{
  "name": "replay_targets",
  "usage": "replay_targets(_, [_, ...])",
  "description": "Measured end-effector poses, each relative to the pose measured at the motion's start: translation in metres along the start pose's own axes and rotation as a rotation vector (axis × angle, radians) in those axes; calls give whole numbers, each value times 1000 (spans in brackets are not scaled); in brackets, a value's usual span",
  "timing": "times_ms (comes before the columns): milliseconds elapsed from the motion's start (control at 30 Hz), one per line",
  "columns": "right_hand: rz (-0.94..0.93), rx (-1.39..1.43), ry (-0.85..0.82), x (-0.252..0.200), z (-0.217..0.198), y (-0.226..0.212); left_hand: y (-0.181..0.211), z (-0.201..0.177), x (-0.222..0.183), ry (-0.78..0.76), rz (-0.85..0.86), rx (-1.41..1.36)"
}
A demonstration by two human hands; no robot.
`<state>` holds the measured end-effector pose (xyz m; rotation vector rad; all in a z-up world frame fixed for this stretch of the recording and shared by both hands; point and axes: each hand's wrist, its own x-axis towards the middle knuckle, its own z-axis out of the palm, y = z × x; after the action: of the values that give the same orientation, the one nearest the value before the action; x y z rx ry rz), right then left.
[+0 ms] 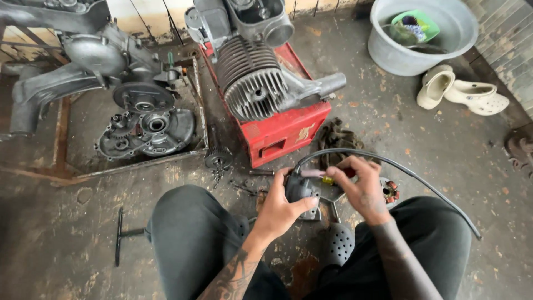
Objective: Repairing and cleaning an ignition coil from a motorcycle engine using a screwdriver.
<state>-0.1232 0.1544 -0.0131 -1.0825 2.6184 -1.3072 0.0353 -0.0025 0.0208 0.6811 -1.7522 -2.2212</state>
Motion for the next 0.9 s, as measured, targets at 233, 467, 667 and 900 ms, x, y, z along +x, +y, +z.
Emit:
replay_targets(233, [-54, 25, 46, 3, 2, 5, 22, -3, -9, -30, 30, -66])
replay_targets(467, [-78, 25, 61, -1, -3, -17, 2, -10, -1, -48, 40, -112])
replay_targets(667, [-117, -29, 93, 2, -5, -15, -5, -13, 4, -66, 52, -110])
replay_targets(900, [-178, 13, 47, 2, -9, -20, 12, -7, -10, -79, 85, -228])
